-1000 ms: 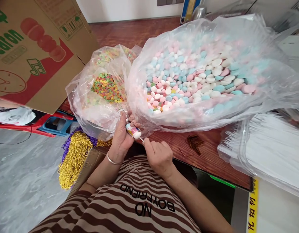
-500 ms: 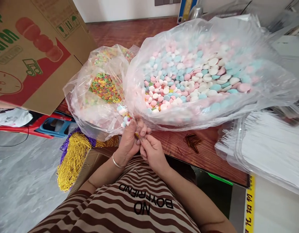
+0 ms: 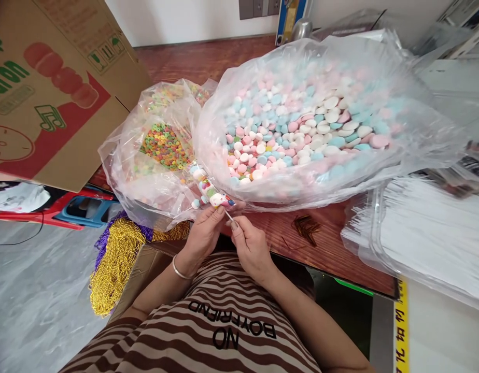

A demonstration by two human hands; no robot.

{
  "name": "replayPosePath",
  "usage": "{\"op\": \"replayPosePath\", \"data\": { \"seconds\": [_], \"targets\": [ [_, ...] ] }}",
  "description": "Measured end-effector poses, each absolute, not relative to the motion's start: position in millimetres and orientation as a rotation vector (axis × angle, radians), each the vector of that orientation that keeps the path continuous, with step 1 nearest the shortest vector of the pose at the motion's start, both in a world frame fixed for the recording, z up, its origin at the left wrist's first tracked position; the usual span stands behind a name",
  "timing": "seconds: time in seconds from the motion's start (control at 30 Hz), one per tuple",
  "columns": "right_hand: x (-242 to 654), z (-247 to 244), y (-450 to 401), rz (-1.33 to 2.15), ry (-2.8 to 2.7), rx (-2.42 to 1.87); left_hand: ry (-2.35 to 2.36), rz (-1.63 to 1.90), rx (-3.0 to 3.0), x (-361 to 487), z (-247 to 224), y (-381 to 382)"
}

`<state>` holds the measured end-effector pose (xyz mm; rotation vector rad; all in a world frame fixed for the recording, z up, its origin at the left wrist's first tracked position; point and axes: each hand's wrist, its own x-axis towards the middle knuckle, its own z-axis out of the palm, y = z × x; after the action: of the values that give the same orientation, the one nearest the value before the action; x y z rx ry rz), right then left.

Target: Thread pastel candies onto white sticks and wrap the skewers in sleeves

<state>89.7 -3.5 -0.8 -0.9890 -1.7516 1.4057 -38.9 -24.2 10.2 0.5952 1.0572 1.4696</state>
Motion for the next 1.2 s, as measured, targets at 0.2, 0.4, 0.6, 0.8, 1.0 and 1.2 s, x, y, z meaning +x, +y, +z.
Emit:
{"op": "replayPosePath", "data": {
  "seconds": [0.2, 0.4, 0.6, 0.8, 1.0, 1.2],
  "targets": [
    [80, -7, -6, 1.144, -1.738, -0.996, 1.194, 1.434, 0.751, -28, -5, -32],
    [82, -14, -5, 0.979, -1.799, -0.973, 1.077, 1.504, 0.680, -36, 8, -36],
    [84, -19, -8, 0.772, -1.943, -0.874, 1.244, 1.602, 0.479, -41, 14, -33],
    [84, -17, -12, 1.063, -1.866, -1.002, 1.301, 1.594, 0.546, -36, 0, -34],
    [90, -6, -2, 1.120, -1.620, -1.058, 1.394, 1.559, 0.728, -47, -4, -32],
    [84, -6, 4, 0.897, -1.708, -0.920, 1.450, 1.482, 0.815, -44, -4, -37]
  ]
}}
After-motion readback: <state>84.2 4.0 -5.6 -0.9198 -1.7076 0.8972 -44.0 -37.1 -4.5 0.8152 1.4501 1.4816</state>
